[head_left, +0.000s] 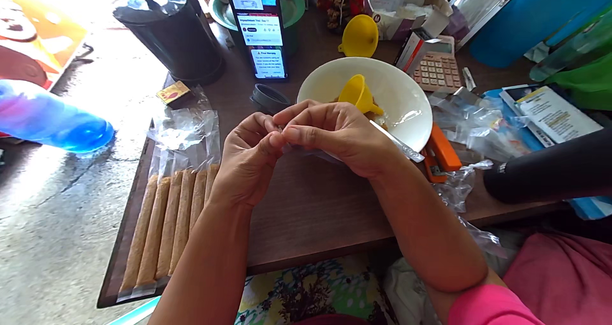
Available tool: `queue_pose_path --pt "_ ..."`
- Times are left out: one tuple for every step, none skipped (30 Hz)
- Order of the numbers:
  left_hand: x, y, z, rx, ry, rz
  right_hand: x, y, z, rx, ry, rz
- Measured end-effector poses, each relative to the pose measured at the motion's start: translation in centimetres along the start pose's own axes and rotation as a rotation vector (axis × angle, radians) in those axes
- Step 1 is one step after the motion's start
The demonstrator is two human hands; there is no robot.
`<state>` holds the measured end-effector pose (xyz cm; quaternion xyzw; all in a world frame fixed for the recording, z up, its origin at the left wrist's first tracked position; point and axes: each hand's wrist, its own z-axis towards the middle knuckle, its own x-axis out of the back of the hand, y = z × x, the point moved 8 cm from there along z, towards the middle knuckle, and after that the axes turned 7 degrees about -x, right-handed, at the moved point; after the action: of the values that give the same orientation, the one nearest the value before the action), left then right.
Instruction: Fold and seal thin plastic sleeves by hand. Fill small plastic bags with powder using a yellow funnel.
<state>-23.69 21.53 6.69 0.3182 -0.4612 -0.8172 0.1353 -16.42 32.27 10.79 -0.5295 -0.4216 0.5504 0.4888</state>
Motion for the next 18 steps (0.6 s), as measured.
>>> queue_pose_path --pt "-0.04 0.01 0.02 -0.003 -0.002 0.001 -0.01 -0.01 0.0 -0.003 0.0 -0.006" --pt "-0.08 0.0 0.04 -0.006 -0.004 0.001 -0.02 -0.01 0.0 -0.003 0.003 -0.009" --pt "-0.09 -0.01 0.06 -0.008 -0.007 0.0 -0.04 0.01 -0.01 -0.004 0.006 -0.011" --pt "-0.09 -0.03 0.05 -0.009 -0.008 0.0 -0.06 0.02 -0.03 -0.004 0.011 -0.01" --pt "-0.06 -0.06 0.04 -0.008 -0.007 -0.001 -0.11 0.04 -0.05 -0.003 0.016 -0.013" --pt "-0.08 -0.09 0.03 -0.007 -0.012 -0.003 -0.17 0.06 -0.06 -0.002 0.018 -0.014" --pt "-0.1 -0.13 0.03 -0.004 -0.018 -0.006 -0.22 0.1 -0.05 -0.004 0.021 -0.011" --pt "-0.16 -0.17 0.03 -0.002 -0.027 -0.013 -0.25 0.14 -0.05 -0.007 0.021 -0.012" --pt "-0.21 -0.23 0.03 0.0 -0.037 -0.024 -0.26 0.18 -0.04 -0.007 0.018 -0.012" --pt "-0.29 -0.27 0.05 0.0 -0.047 -0.034 -0.27 0.17 -0.04 -0.004 0.016 -0.013" --pt "-0.36 -0.31 0.05 0.0 -0.053 -0.045 -0.29 0.13 -0.05 -0.001 0.015 -0.016" --pt "-0.4 -0.33 0.05 -0.001 -0.056 -0.052 -0.32 0.07 -0.08 0.003 0.015 -0.021" --pt "-0.4 -0.33 0.04 -0.003 -0.057 -0.054 -0.35 0.01 -0.08 0.007 0.015 -0.031" --pt "-0.39 -0.34 0.05 -0.006 -0.058 -0.054 -0.38 -0.04 -0.09 0.012 0.017 -0.045" --pt "-0.4 -0.36 0.06 -0.008 -0.062 -0.058 -0.4 -0.09 -0.11 0.018 0.021 -0.064" --pt "-0.41 -0.39 0.09 -0.009 -0.067 -0.064 -0.42 -0.12 -0.11 0.025 0.026 -0.084" --pt "-0.44 -0.42 0.12 -0.01 -0.073 -0.067 -0.41 -0.13 -0.11 0.029 0.033 -0.097" --pt "-0.45 -0.41 0.14 -0.012 -0.076 -0.068 -0.39 -0.1 -0.09 0.026 0.039 -0.103"
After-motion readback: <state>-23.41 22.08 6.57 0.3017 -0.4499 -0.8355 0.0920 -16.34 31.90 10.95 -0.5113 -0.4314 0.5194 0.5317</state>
